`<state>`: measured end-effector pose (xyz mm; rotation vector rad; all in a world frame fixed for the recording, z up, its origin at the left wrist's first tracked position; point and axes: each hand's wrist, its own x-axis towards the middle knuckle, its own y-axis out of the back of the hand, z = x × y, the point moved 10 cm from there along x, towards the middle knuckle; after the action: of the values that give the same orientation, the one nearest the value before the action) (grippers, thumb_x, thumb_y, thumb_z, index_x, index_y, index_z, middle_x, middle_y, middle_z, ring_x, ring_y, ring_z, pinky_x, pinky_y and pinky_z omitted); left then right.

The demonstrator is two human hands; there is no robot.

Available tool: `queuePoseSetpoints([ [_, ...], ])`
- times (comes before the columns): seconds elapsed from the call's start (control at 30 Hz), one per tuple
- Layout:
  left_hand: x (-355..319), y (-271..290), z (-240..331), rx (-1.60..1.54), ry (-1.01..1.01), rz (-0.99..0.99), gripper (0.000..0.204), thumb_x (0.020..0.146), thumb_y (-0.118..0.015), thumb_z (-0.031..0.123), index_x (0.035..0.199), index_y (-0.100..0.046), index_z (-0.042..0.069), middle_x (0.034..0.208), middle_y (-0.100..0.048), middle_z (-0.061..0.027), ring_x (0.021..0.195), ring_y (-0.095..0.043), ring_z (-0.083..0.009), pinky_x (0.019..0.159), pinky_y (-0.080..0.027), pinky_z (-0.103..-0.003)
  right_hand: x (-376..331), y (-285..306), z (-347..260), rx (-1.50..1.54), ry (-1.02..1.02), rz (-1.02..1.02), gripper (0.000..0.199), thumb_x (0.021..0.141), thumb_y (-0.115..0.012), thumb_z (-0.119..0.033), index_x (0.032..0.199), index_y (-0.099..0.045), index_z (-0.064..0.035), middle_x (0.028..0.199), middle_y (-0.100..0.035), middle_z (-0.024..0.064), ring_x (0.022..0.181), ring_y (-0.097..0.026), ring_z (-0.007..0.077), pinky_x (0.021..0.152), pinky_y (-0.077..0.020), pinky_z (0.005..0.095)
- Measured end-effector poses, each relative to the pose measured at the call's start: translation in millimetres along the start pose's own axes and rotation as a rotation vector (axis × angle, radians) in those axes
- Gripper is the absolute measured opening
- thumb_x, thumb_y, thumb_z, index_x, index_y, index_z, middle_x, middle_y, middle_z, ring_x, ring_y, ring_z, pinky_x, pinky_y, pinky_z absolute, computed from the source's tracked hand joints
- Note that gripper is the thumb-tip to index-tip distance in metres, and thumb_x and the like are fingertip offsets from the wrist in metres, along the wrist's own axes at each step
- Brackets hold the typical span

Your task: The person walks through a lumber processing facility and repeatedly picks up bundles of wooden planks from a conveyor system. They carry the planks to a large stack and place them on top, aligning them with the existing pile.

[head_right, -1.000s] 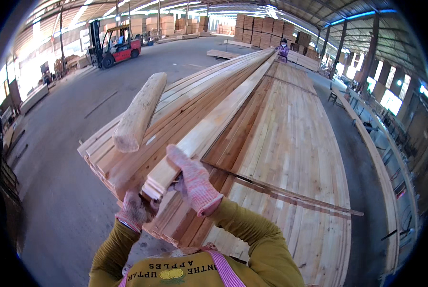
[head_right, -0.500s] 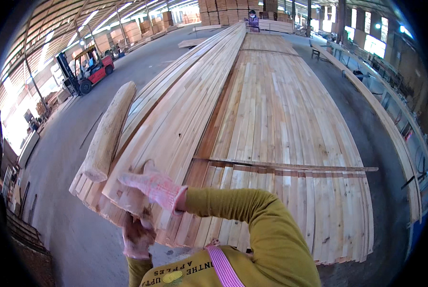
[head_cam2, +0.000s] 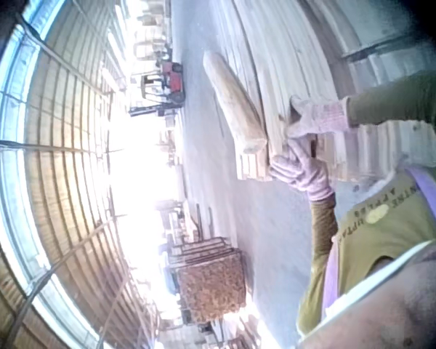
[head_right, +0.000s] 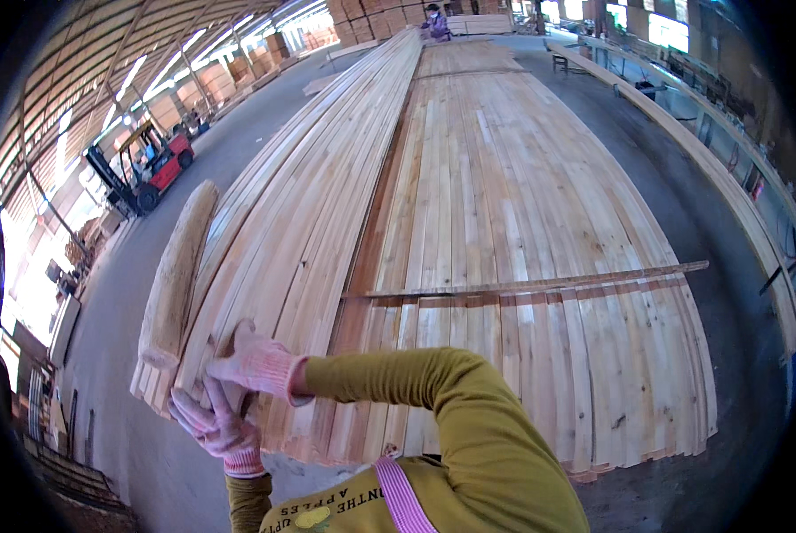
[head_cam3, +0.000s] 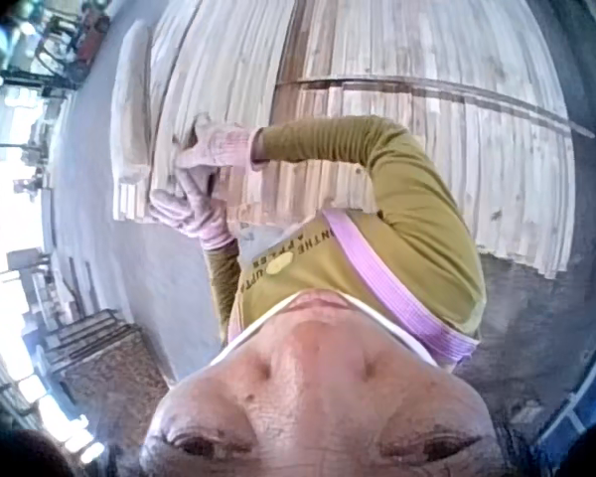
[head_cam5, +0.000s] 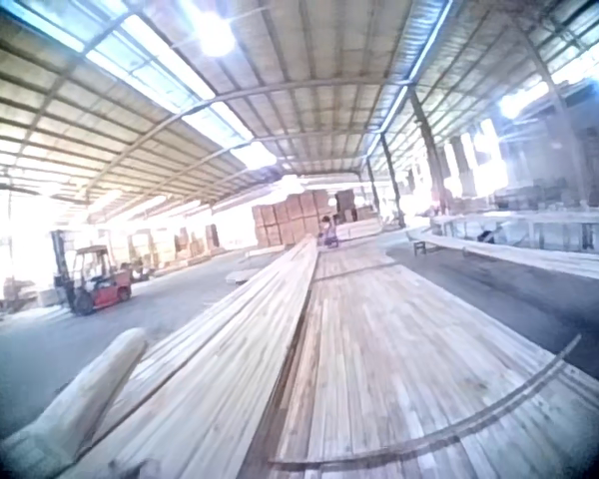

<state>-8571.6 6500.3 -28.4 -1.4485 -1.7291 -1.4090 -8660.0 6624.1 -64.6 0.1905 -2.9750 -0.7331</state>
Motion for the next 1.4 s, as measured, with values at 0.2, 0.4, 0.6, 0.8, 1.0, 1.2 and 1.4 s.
queuePoseSetpoints([
  [0.2, -6.1, -11.5, -3.5, 0.010, -0.007, 0.004, 0.079, 0.079, -0.062, 0.065, 0.141, -0.044, 0.020, 0.143, -0.032, -0.0342, 0.125, -0.038, -0.0570, 0.099, -0.037, -0.068, -14.0, 56.4, 46.4, 0.578, 0.223, 0.313, 0.083, 0.087, -0.063, -0.047, 0.142, -0.032, 0.0069, 0.122, -0.059, 0.0260, 0.117, -0.058, 0.0341, 0.100, -0.0442, 0.0341],
  [0.4, -12.2, -9.5, -4.2, 0.074, 0.025, -0.082, 0.079, 0.079, -0.062, 0.065, 0.142, -0.043, 0.020, 0.144, -0.029, -0.0357, 0.128, -0.034, -0.0581, 0.099, -0.035, -0.070, -1.2, 148.3, 86.1, 0.113, 0.482, 1.189, 0.079, 0.091, -0.056, -0.042, 0.150, -0.023, -0.0024, 0.153, -0.025, 0.0241, 0.143, -0.022, 0.0376, 0.116, -0.0219, 0.0447],
  [0.6, -6.6, -19.2, 2.6, 0.037, 0.010, -0.093, 0.071, 0.087, -0.054, 0.063, 0.143, -0.044, 0.020, 0.148, -0.024, -0.0330, 0.130, -0.029, -0.0588, 0.100, -0.035, -0.068, 91.4, 136.8, 75.7, -0.183, 0.398, 1.031, 0.084, 0.088, -0.052, -0.052, 0.151, -0.021, -0.0057, 0.154, -0.017, 0.0272, 0.143, -0.015, 0.0457, 0.117, -0.0078, 0.0528],
  [0.8, 7.3, 1.8, 11.5, 0.080, -0.035, -0.073, 0.065, 0.087, -0.060, 0.057, 0.139, -0.047, 0.020, 0.146, -0.027, -0.0310, 0.129, -0.031, -0.0577, 0.097, -0.038, -0.067, 58.9, 151.7, 57.4, -0.093, 0.313, 0.886, 0.083, 0.081, -0.063, -0.052, 0.143, -0.035, -0.0045, 0.148, -0.028, 0.0291, 0.137, -0.025, 0.0481, 0.115, -0.0162, 0.0549],
  [1.0, 8.8, -7.3, -5.3, -0.139, 0.097, -0.136, 0.062, 0.074, -0.076, 0.037, 0.132, -0.054, 0.028, 0.142, -0.037, -0.0244, 0.129, -0.037, -0.0515, 0.104, -0.034, -0.063, 41.8, 148.1, -64.5, -0.180, 0.680, 0.846, 0.084, 0.077, -0.070, -0.045, 0.142, -0.037, -0.0037, 0.143, -0.034, 0.0293, 0.129, -0.038, 0.0483, 0.109, -0.0326, 0.0503],
  [1.2, 10.1, 9.5, -28.6, -0.113, 0.121, -0.164, 0.058, 0.062, -0.078, 0.028, 0.117, -0.060, 0.026, 0.134, -0.039, -0.0126, 0.120, -0.044, -0.0385, 0.105, -0.028, -0.064, 170.0, 63.3, -144.0, -0.490, 0.186, 0.269, 0.091, 0.078, -0.068, -0.049, 0.148, -0.025, -0.0115, 0.150, -0.026, 0.0246, 0.131, -0.040, 0.0471, 0.103, -0.0424, 0.0513],
  [1.4, 16.1, 27.2, -28.5, -0.151, 0.140, -0.047, 0.035, 0.067, -0.075, 0.029, 0.100, -0.063, 0.029, 0.126, -0.044, -0.0056, 0.121, -0.042, -0.0330, 0.107, -0.028, -0.063, 206.0, 52.5, -142.6, -0.720, -0.225, 0.351, 0.084, 0.076, -0.068, -0.046, 0.146, -0.036, -0.0118, 0.153, -0.025, 0.0209, 0.137, -0.034, 0.0420, 0.101, -0.0441, 0.0520],
])
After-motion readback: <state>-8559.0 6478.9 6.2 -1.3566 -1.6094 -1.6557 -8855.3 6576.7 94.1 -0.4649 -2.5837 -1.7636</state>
